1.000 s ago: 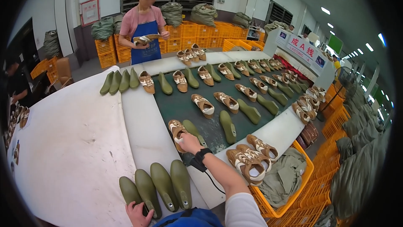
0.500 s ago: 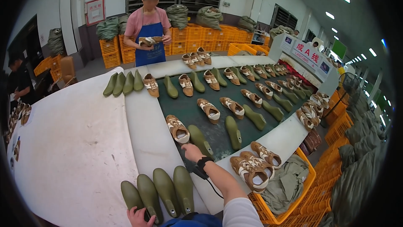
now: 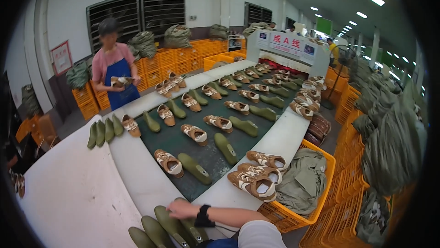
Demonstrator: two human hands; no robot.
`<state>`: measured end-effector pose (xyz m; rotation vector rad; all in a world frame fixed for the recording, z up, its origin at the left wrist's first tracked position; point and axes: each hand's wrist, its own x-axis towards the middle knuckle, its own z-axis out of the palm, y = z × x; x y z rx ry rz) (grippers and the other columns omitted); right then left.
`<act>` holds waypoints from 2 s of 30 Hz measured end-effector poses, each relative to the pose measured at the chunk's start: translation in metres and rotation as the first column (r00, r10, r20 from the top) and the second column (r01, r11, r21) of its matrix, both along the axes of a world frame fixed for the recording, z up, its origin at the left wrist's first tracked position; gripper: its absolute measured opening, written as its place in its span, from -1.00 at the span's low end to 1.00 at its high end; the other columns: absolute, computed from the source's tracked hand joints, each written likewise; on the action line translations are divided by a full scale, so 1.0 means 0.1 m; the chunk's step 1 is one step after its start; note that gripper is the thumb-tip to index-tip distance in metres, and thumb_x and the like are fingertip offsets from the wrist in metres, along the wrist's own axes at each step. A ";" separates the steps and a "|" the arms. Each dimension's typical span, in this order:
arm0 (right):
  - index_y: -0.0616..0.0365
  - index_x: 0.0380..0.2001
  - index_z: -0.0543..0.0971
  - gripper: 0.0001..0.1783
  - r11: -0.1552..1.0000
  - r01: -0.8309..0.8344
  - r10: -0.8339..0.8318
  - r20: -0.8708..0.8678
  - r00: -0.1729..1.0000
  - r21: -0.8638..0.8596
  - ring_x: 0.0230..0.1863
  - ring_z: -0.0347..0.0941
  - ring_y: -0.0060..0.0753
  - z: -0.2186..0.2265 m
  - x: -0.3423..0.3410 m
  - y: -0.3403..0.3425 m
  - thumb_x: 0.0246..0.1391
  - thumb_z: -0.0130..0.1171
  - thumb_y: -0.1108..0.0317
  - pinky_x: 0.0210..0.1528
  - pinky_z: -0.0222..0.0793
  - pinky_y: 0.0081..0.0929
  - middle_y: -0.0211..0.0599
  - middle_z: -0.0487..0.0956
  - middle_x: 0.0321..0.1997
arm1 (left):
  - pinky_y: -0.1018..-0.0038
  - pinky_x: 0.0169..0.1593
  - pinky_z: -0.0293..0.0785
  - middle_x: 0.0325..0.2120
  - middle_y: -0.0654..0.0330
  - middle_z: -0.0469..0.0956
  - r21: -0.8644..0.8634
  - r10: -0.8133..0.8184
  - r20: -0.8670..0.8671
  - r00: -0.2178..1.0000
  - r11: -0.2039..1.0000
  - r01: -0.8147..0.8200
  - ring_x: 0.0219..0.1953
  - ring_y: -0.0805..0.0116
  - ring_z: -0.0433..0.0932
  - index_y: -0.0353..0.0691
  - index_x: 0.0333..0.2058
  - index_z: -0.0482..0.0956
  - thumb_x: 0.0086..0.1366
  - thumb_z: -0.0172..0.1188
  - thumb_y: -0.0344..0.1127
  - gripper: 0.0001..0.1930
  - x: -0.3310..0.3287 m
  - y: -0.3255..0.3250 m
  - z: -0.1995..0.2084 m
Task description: The recorder is organizing shoe uppers and green lasts on a production line conveyor belt in a factory setting.
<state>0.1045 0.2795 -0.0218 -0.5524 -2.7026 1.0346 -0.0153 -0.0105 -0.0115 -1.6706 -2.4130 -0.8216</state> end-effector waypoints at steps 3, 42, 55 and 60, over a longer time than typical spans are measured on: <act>0.06 -0.06 0.44 -0.53 0.982 -0.188 0.190 0.125 0.974 -0.024 -0.05 0.36 -0.03 0.11 0.15 -0.64 -0.03 0.05 0.07 -0.02 0.27 -0.18 -0.06 0.43 -0.09 | 0.10 0.01 0.26 -0.32 -0.09 0.50 0.027 -0.011 -0.040 0.999 1.000 0.012 -0.11 -0.10 0.36 -0.27 -0.27 0.57 -0.06 0.32 -0.05 -0.55 0.00 0.01 0.01; 0.10 -0.14 0.51 -0.58 0.981 0.071 -0.056 -0.084 0.995 0.181 0.08 0.30 0.02 0.38 0.78 -0.67 -0.12 0.25 0.21 0.11 0.23 -0.26 0.01 0.37 0.10 | 0.16 0.18 0.14 0.08 -0.33 0.08 -0.010 0.086 0.453 0.888 0.996 -0.092 0.15 -0.27 0.10 -0.14 0.07 0.30 0.04 0.18 0.14 -0.31 0.20 0.63 -0.19; 0.13 -0.14 0.52 -0.58 0.985 0.088 -0.077 -0.079 0.994 0.150 0.07 0.31 0.02 0.37 0.71 -0.61 -0.12 0.25 0.22 0.10 0.23 -0.27 0.02 0.38 0.09 | 0.17 0.01 0.24 -0.12 0.05 0.41 0.131 -0.173 -0.002 0.985 0.976 0.172 -0.09 0.09 0.36 -0.19 -0.08 0.43 0.04 0.18 -0.17 -0.55 0.29 0.78 0.11; 0.13 -0.15 0.52 -0.60 0.983 0.098 -0.081 -0.111 0.990 0.157 0.05 0.32 0.02 0.33 0.71 -0.62 -0.10 0.23 0.24 0.10 0.24 -0.28 0.02 0.39 0.08 | 0.12 -0.02 0.24 -0.18 0.08 0.46 0.190 -0.129 -0.016 0.991 0.973 0.130 -0.13 0.08 0.38 -0.12 -0.17 0.50 0.02 0.16 0.02 -0.56 0.29 0.83 -0.06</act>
